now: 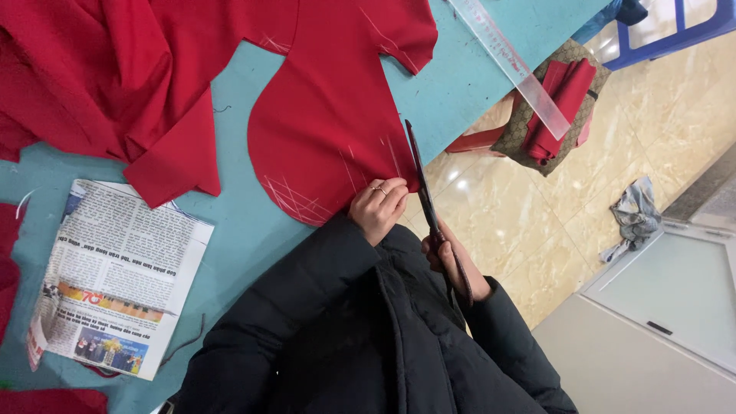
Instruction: Cutting out garment pattern pieces from red fabric using large shears along chalk lines
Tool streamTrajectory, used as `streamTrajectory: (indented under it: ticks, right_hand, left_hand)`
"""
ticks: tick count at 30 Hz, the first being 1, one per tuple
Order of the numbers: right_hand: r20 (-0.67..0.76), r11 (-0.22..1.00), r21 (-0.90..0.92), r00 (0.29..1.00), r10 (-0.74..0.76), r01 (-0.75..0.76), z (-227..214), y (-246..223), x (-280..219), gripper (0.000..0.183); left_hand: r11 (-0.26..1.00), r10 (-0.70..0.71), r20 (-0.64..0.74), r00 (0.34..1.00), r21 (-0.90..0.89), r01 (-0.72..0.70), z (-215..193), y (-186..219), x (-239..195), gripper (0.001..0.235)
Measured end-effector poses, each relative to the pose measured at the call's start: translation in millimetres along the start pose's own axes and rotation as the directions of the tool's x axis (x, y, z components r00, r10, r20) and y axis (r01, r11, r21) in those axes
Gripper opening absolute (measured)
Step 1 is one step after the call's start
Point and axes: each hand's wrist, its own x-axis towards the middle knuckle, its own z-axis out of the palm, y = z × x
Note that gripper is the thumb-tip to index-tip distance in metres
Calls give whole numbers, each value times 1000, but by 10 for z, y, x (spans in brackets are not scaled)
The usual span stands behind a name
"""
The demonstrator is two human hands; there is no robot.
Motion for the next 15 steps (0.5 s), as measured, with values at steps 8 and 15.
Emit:
streamTrajectory:
  ticks: [8, 15]
  right_hand:
    - [-48, 999, -33, 999, 18, -20, -19, 79, -1, 81]
    - [-73, 998, -32, 996, 47, -50, -36, 72, -47, 75]
  left_hand:
    - [998, -39, -3, 999, 49, 39, 37, 33, -38, 4]
    - [998, -22, -59, 998, 53, 25, -2, 30, 23, 8]
